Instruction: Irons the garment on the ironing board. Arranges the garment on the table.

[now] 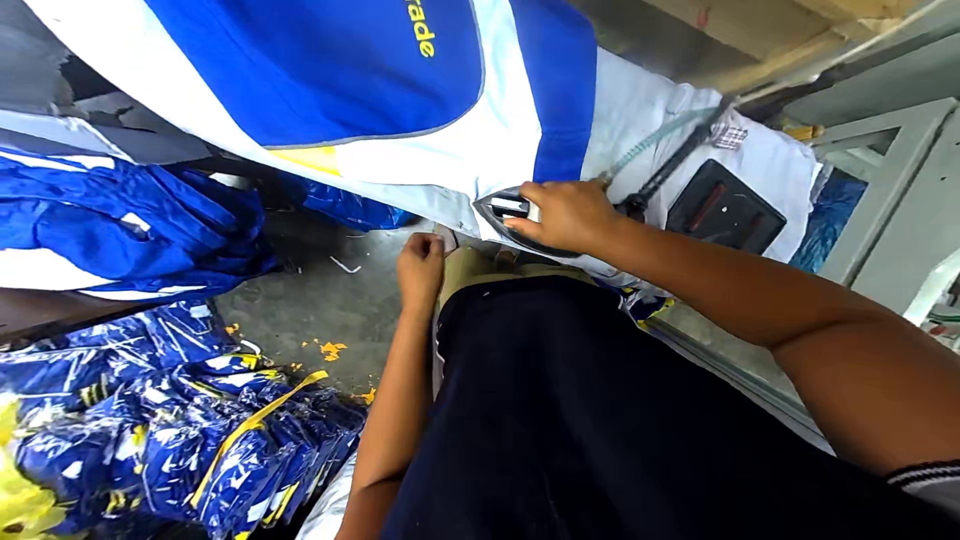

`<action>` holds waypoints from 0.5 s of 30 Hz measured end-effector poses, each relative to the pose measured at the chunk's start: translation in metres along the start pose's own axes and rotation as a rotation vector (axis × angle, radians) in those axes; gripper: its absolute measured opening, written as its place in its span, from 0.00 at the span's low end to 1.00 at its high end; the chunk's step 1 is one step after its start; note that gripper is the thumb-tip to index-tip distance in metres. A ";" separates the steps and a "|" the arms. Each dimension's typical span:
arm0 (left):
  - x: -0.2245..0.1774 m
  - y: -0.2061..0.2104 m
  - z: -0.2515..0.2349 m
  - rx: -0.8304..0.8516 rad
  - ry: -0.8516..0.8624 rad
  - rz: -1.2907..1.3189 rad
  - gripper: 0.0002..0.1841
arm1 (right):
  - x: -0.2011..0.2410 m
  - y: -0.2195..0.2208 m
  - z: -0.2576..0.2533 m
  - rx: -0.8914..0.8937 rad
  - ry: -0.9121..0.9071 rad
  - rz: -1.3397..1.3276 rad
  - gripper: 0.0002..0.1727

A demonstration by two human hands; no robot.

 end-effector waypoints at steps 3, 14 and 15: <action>0.037 -0.037 -0.005 -0.112 -0.093 0.003 0.19 | 0.008 -0.001 -0.010 0.028 -0.083 -0.003 0.30; 0.091 -0.054 0.018 -0.187 -0.349 0.305 0.14 | -0.010 0.015 0.033 -0.029 -0.255 0.081 0.29; 0.083 -0.047 0.015 -0.160 -0.328 0.297 0.15 | -0.002 0.015 0.024 -0.023 -0.253 0.073 0.30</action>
Point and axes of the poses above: each hand's wrist, its own z-axis away from the middle knuckle, its own y-axis out of the palm, x = y × z, the point moved 6 cm from there along -z, towards the middle knuckle, and after that the axes turned 11 degrees about -y, right-handed, at the moved point
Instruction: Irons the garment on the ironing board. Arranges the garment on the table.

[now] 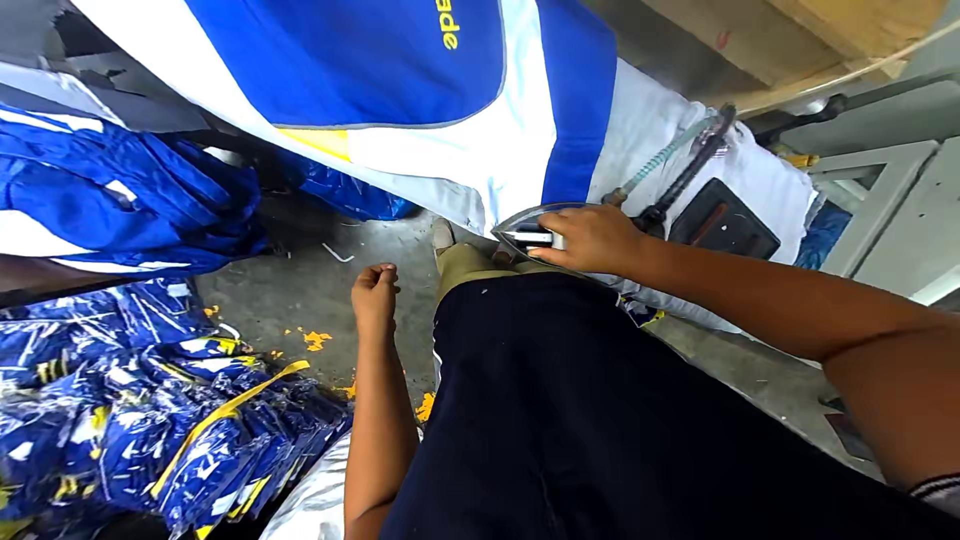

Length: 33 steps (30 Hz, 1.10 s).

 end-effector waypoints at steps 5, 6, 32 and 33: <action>-0.033 0.009 0.004 0.034 0.151 -0.087 0.16 | 0.010 0.000 -0.010 0.015 -0.022 -0.027 0.28; -0.035 0.003 0.005 0.016 0.162 -0.084 0.16 | 0.004 0.000 -0.003 0.013 0.000 -0.030 0.28; -0.200 0.089 -0.011 -0.055 1.771 -0.923 0.10 | 0.011 -0.011 -0.041 0.016 0.234 -0.081 0.30; -0.200 0.090 -0.012 -0.050 1.765 -0.930 0.10 | 0.012 -0.012 -0.044 0.029 0.229 -0.084 0.30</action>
Point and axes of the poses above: each hand's wrist, its own z-axis away from the middle knuckle, its own y-axis out of the palm, x = y × z, the point moved 6 cm from there along -z, towards the middle knuckle, and after that the axes turned 11 degrees about -y, right-handed, at the moved point
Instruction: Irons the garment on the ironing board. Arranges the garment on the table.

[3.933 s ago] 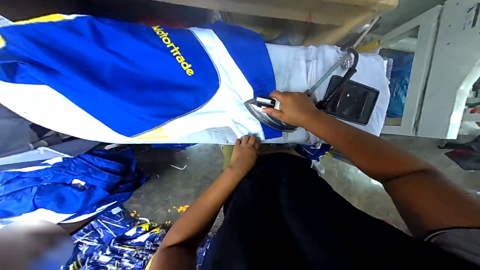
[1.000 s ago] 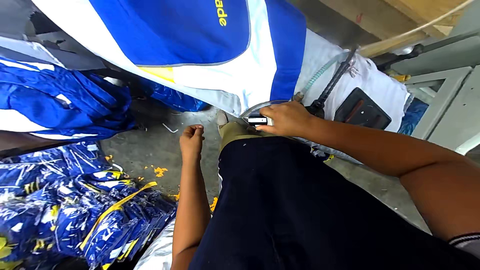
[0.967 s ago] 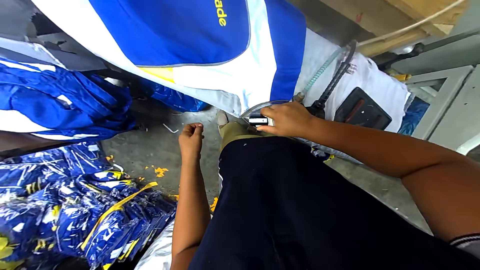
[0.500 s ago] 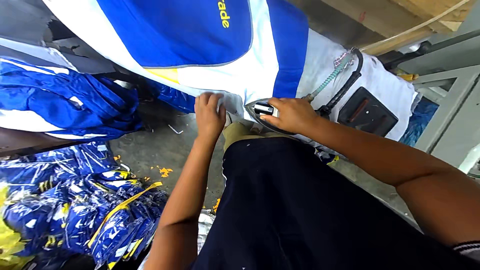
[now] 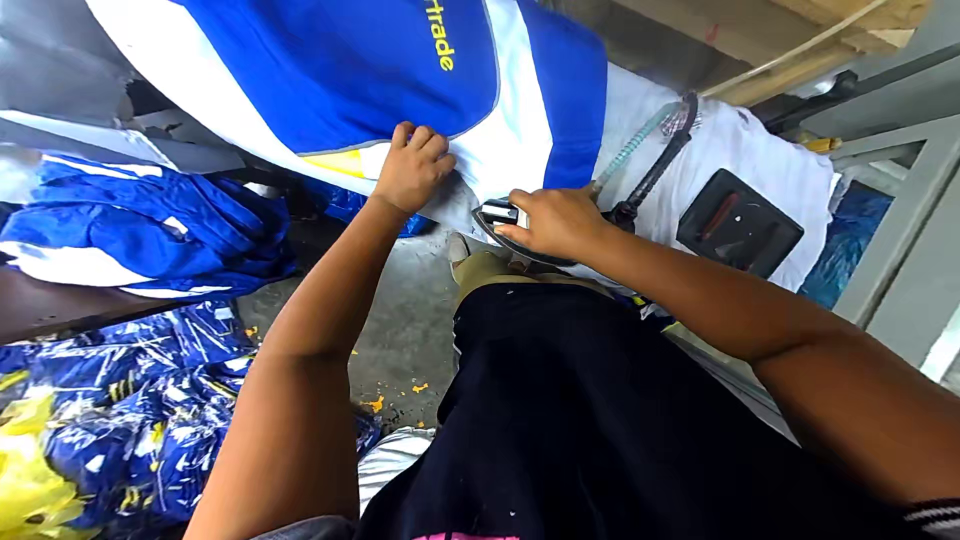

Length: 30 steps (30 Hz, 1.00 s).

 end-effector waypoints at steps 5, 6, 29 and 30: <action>0.000 -0.001 0.001 0.021 -0.034 -0.008 0.10 | -0.012 0.003 0.021 -0.019 -0.066 0.012 0.28; 0.000 -0.001 0.002 0.023 -0.039 -0.006 0.10 | -0.015 0.004 0.024 -0.015 -0.068 0.025 0.28; 0.005 0.009 0.005 -0.010 -0.080 0.004 0.10 | -0.033 -0.006 0.031 -0.142 0.210 -0.003 0.32; 0.005 0.009 0.004 -0.003 -0.078 -0.004 0.11 | -0.027 -0.008 0.022 -0.125 0.208 -0.012 0.32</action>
Point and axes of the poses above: each hand's wrist, its own z-axis away from the middle knuckle, its own y-axis out of the palm, x = y × z, the point moved 6 cm from there along -z, towards the middle knuckle, and after that the axes turned 11 degrees about -y, right-handed, at the moved point
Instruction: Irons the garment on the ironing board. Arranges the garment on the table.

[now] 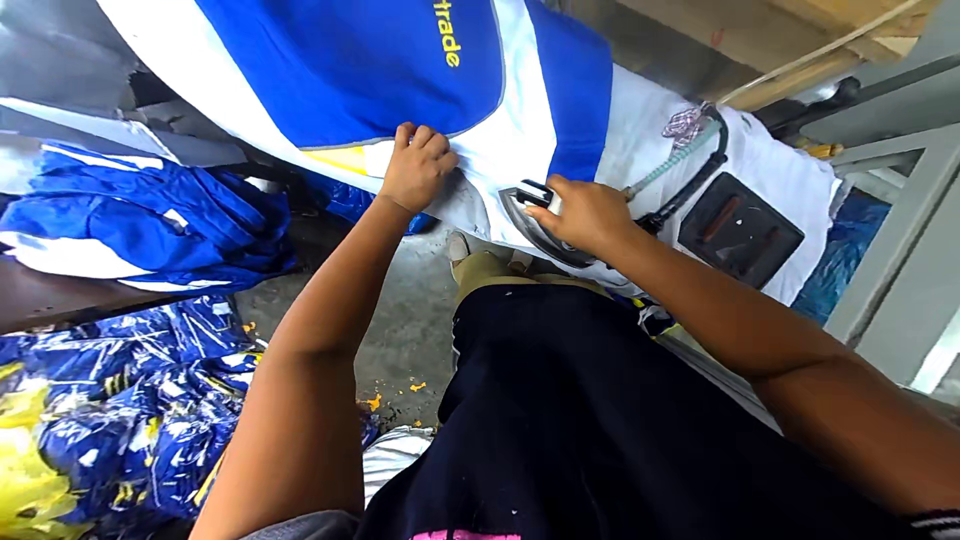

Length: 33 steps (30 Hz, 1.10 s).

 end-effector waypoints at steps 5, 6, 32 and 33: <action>-0.003 -0.004 -0.001 0.032 0.003 -0.005 0.10 | 0.003 0.005 0.004 0.095 -0.145 0.017 0.31; -0.003 -0.003 0.000 0.030 -0.002 -0.008 0.10 | -0.003 0.007 0.014 0.103 -0.179 0.022 0.30; -0.102 0.066 0.102 0.188 -1.206 1.117 0.14 | -0.042 0.004 0.052 -0.007 -0.093 0.077 0.31; -0.101 0.066 0.102 0.185 -1.190 1.138 0.15 | -0.041 0.006 0.055 0.007 -0.130 0.081 0.31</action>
Point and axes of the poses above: each hand's wrist, its own z-axis away from the middle knuckle, its own y-axis out of the palm, x = y × z, the point moved 6 cm from there along -z, towards the middle knuckle, and after that the axes turned 11 degrees about -y, right-handed, at the moved point
